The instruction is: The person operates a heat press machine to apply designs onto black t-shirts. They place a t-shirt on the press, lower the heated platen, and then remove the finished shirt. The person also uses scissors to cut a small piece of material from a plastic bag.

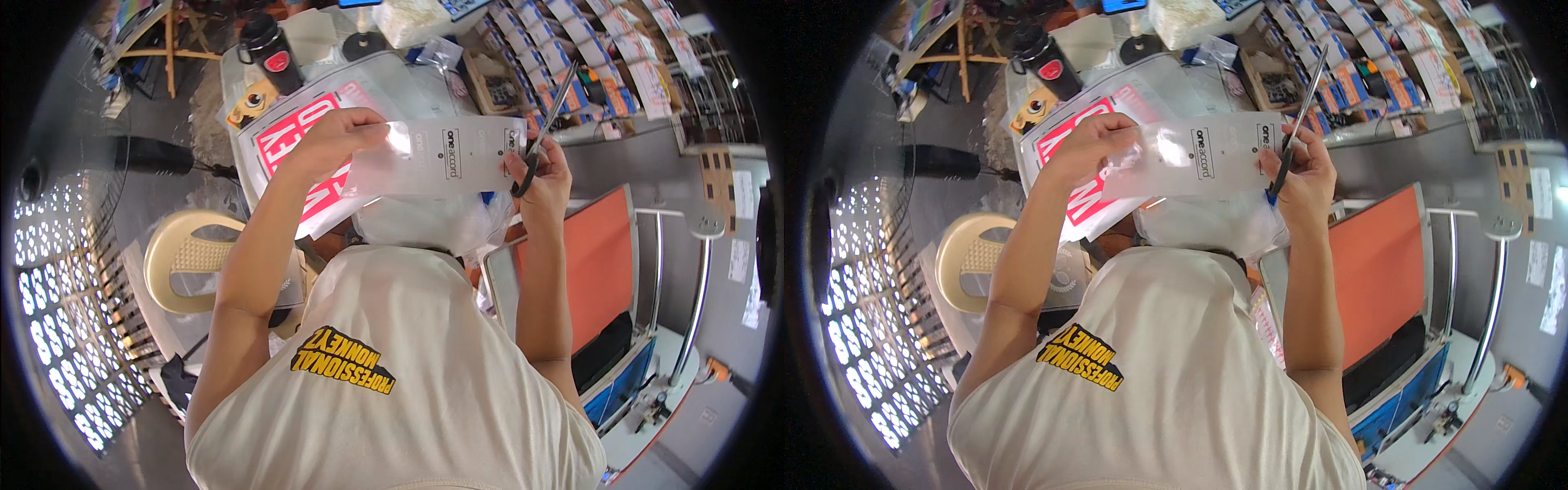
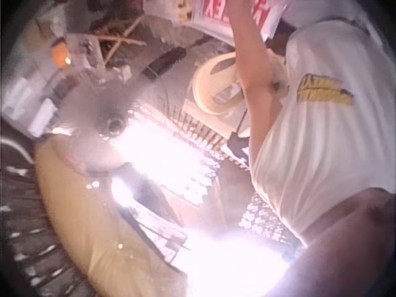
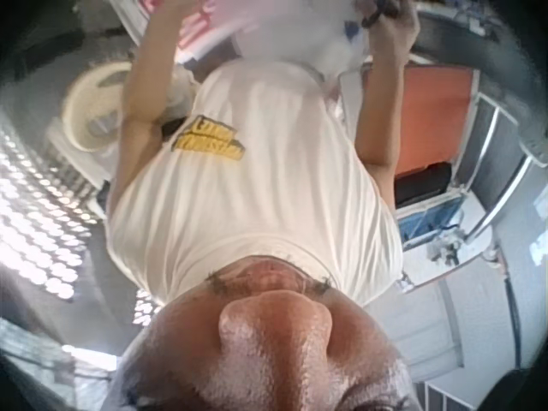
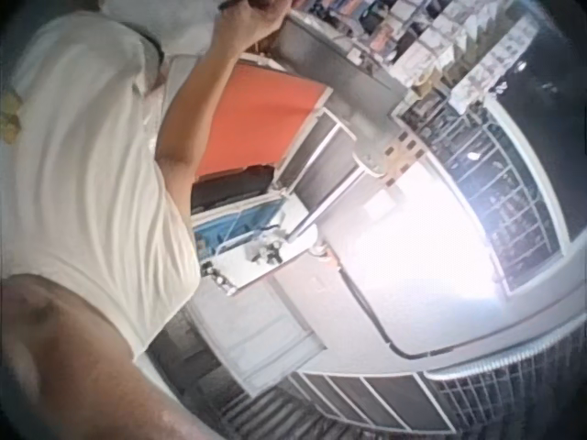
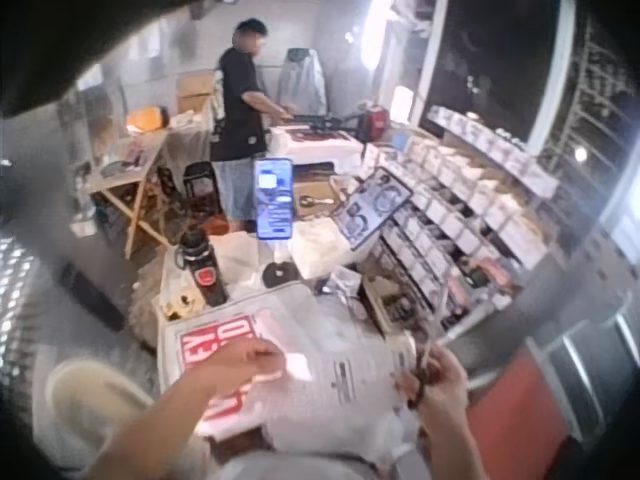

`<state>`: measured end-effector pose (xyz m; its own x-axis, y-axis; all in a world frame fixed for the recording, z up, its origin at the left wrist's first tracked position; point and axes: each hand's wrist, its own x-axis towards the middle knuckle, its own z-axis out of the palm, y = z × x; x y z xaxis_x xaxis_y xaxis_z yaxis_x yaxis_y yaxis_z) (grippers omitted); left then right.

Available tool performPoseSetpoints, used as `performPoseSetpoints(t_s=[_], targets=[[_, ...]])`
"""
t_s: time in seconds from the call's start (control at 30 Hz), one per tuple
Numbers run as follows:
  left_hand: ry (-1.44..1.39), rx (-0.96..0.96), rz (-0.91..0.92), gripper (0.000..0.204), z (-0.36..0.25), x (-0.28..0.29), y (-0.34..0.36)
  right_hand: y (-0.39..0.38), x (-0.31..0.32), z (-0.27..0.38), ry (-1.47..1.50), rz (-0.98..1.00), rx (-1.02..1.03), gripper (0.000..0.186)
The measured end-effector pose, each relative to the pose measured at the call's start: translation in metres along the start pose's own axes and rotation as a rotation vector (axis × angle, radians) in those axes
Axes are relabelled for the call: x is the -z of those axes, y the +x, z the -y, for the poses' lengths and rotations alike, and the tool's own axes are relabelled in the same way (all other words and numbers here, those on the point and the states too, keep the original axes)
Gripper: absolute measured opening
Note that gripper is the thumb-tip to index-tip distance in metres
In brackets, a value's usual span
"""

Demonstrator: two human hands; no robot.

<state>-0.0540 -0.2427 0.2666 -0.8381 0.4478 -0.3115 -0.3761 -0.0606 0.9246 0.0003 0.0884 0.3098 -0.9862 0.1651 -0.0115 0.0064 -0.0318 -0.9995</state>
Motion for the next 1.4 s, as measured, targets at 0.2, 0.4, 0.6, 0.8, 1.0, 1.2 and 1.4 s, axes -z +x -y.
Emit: performPoseSetpoints(t_s=[0.2, 0.4, 0.6, 0.8, 1.0, 1.2, 1.4], targets=[[-0.127, 0.005, -0.086, 0.029, 0.013, -0.043, 0.0, 0.006, 0.014, -0.012, 0.034, -0.097, -0.081, 0.05], [0.178, 0.006, -0.301, 0.018, 0.009, -0.061, 0.005, 0.017, 0.035, -0.026, 0.008, -0.005, -0.145, 0.051], [0.118, -0.049, -0.467, 0.018, 0.003, -0.05, -0.003, 0.004, 0.066, -0.056, 0.047, 0.156, -0.239, 0.051], [0.136, -0.042, -0.526, 0.022, -0.02, -0.018, -0.005, -0.052, 0.044, -0.07, 0.02, 0.398, -0.451, 0.056], [0.228, -0.011, -0.529, 0.027, -0.031, -0.005, -0.006, -0.039, -0.008, -0.051, 0.057, 0.449, -0.545, 0.054], [0.146, -0.038, -0.537, 0.027, -0.021, 0.012, -0.008, -0.017, -0.023, -0.05, 0.075, 0.432, -0.544, 0.052], [0.127, -0.045, -0.53, 0.027, -0.021, 0.018, -0.011, -0.008, -0.028, -0.05, 0.054, 0.476, -0.551, 0.051]])
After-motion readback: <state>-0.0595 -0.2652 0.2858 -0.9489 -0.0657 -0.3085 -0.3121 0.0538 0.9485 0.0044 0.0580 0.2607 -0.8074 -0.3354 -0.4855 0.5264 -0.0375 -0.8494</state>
